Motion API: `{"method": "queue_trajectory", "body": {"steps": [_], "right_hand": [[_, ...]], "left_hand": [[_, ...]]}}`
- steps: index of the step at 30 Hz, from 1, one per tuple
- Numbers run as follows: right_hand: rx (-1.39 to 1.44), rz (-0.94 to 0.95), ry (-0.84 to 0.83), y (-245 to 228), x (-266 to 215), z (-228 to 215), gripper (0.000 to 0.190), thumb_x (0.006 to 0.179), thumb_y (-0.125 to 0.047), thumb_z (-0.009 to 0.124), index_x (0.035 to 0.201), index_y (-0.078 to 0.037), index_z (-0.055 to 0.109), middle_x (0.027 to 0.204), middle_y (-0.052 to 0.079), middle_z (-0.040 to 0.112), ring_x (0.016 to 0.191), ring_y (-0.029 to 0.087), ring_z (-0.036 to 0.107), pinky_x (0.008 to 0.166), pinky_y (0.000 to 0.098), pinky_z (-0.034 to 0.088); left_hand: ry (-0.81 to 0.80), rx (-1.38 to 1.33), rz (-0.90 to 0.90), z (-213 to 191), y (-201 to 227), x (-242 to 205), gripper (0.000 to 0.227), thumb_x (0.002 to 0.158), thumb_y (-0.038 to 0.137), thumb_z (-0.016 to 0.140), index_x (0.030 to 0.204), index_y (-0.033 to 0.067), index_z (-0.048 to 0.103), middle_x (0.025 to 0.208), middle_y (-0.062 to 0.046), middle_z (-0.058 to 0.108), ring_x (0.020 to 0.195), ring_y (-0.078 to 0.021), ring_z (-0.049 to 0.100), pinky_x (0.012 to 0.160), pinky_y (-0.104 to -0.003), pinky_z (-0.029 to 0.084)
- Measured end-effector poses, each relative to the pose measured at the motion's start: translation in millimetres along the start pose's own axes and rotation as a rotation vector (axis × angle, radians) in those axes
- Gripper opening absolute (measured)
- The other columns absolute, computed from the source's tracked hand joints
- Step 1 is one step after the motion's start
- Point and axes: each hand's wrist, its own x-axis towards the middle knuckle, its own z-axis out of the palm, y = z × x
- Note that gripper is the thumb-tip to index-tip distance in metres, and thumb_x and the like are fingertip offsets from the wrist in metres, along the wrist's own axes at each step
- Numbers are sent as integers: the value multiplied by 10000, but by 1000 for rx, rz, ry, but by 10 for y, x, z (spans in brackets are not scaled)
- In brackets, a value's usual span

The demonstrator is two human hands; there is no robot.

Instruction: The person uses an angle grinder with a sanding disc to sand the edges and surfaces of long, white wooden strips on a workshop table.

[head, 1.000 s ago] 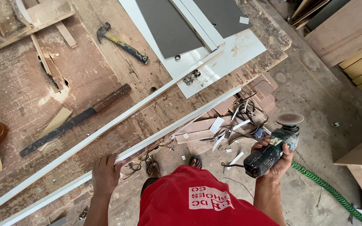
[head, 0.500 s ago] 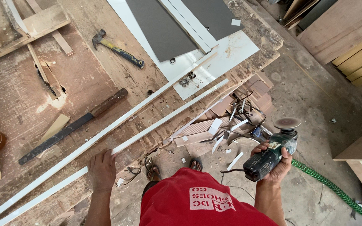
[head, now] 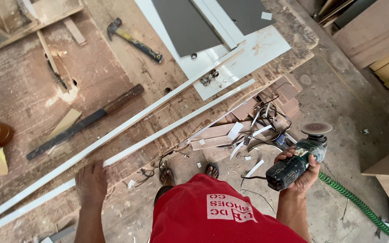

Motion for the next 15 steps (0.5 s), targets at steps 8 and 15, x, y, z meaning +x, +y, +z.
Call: {"method": "queue_trajectory", "body": {"steps": [8, 15], "right_hand": [[-94, 45, 12, -85, 159, -174, 565, 761, -243, 781, 1203, 33, 561, 1017, 72, 591, 928, 191, 580, 877, 364, 488], [-18, 74, -57, 123, 8, 65, 539, 699, -159, 839, 1124, -1, 547, 923, 86, 634, 795, 193, 638, 785, 315, 536]], "left_hand": [[-63, 83, -114, -113, -160, -103, 319, 973, 422, 698, 1242, 253, 723, 1150, -18, 712, 1117, -251, 703, 976, -403, 546], [-475, -9, -213, -572, 101, 280, 352, 998, 295, 643, 1328, 181, 689, 1339, -96, 711, 1222, -315, 654, 1089, -458, 490]]}}
